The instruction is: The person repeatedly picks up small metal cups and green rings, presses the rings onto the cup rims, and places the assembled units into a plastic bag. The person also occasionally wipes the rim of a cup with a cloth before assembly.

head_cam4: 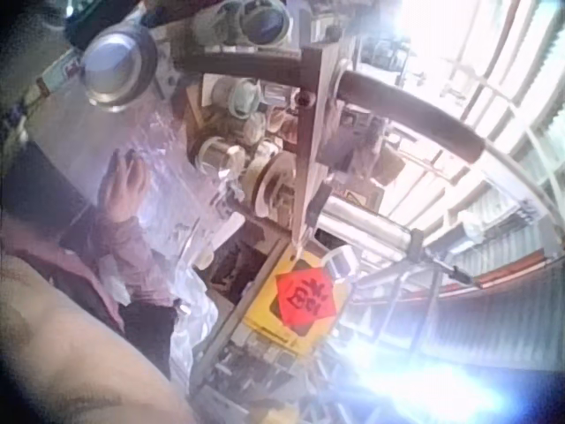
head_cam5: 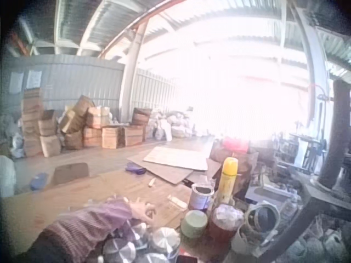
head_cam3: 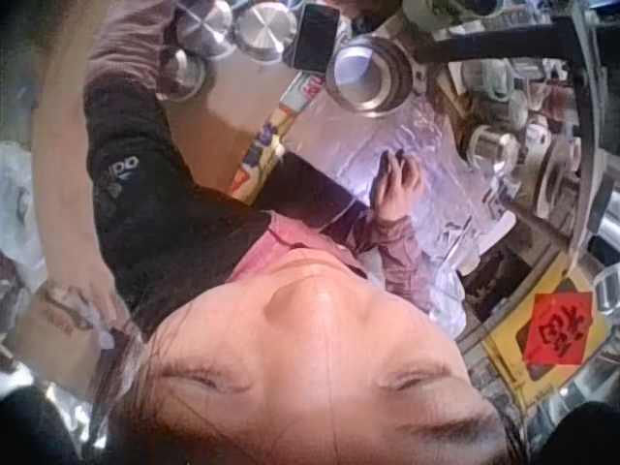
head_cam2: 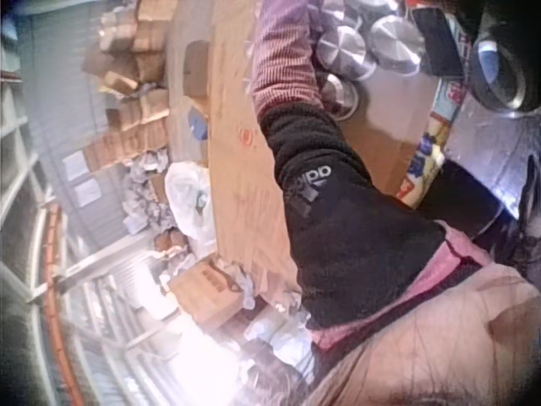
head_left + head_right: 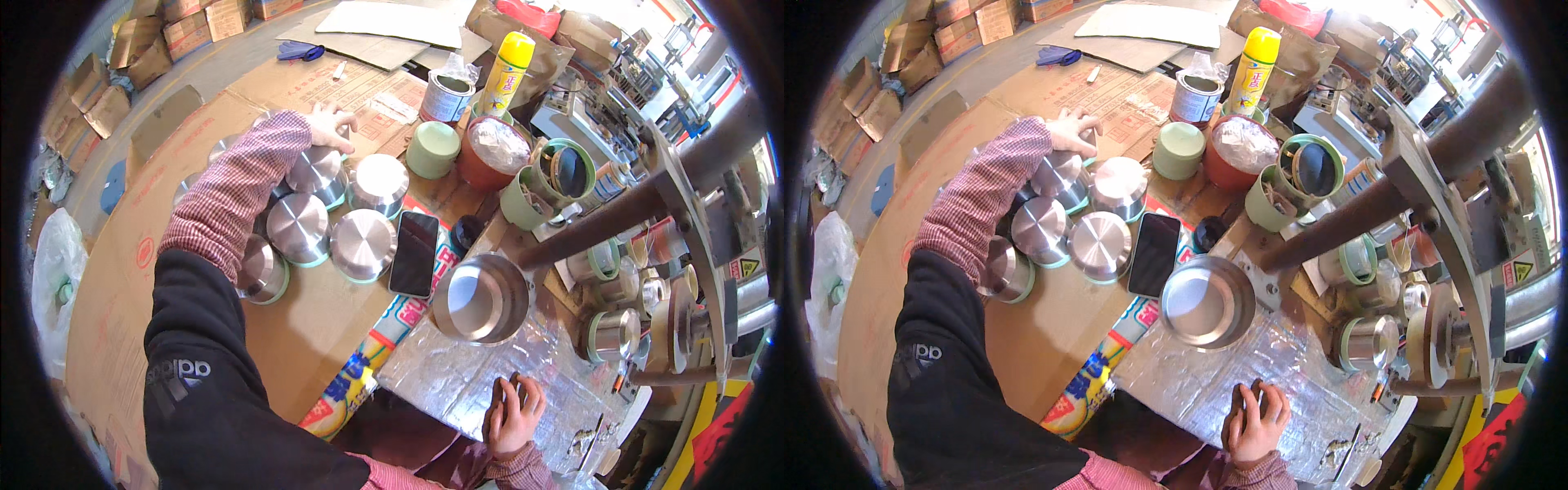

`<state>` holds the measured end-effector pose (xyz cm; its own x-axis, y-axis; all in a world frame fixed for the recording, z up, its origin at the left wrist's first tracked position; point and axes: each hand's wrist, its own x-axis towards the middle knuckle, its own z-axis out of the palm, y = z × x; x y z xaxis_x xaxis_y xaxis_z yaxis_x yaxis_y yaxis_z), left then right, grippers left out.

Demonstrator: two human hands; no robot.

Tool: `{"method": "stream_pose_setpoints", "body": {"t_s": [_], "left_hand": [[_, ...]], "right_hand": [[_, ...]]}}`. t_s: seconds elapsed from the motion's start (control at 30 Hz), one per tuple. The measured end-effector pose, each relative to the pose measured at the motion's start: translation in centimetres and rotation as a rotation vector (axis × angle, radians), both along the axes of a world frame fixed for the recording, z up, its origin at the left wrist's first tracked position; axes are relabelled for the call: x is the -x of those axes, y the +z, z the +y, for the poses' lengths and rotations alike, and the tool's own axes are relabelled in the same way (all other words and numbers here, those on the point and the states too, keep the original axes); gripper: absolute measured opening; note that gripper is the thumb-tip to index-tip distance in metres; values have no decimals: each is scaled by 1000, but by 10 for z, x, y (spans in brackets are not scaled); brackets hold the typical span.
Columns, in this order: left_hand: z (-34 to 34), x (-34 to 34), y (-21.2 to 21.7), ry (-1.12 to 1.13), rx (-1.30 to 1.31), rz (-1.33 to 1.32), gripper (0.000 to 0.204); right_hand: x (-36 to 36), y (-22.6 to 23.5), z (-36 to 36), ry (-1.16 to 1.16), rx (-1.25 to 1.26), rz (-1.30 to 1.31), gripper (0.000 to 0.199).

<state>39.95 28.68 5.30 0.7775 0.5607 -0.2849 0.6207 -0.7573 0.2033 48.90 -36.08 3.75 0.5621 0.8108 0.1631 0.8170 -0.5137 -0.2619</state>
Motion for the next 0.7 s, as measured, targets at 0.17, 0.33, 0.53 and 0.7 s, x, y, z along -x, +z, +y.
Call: {"method": "stream_pose_setpoints", "body": {"t_s": [0.17, 0.33, 0.53, 0.7], "left_hand": [[-46, 48, 9, -171, 58, 122, 71], [-76, 10, 16, -13, 175, -177, 54], [-165, -14, -12, -118, -210, -234, 49], [-183, 53, -5, -353, -4, -130, 35]], "right_hand": [[-1, -1, -2, 29, -42, -26, 49], [-1, -5, -4, 43, -70, -54, 48], [-2, -8, -7, 53, -122, -65, 44], [-2, -9, -6, 56, -136, -88, 42]]}}
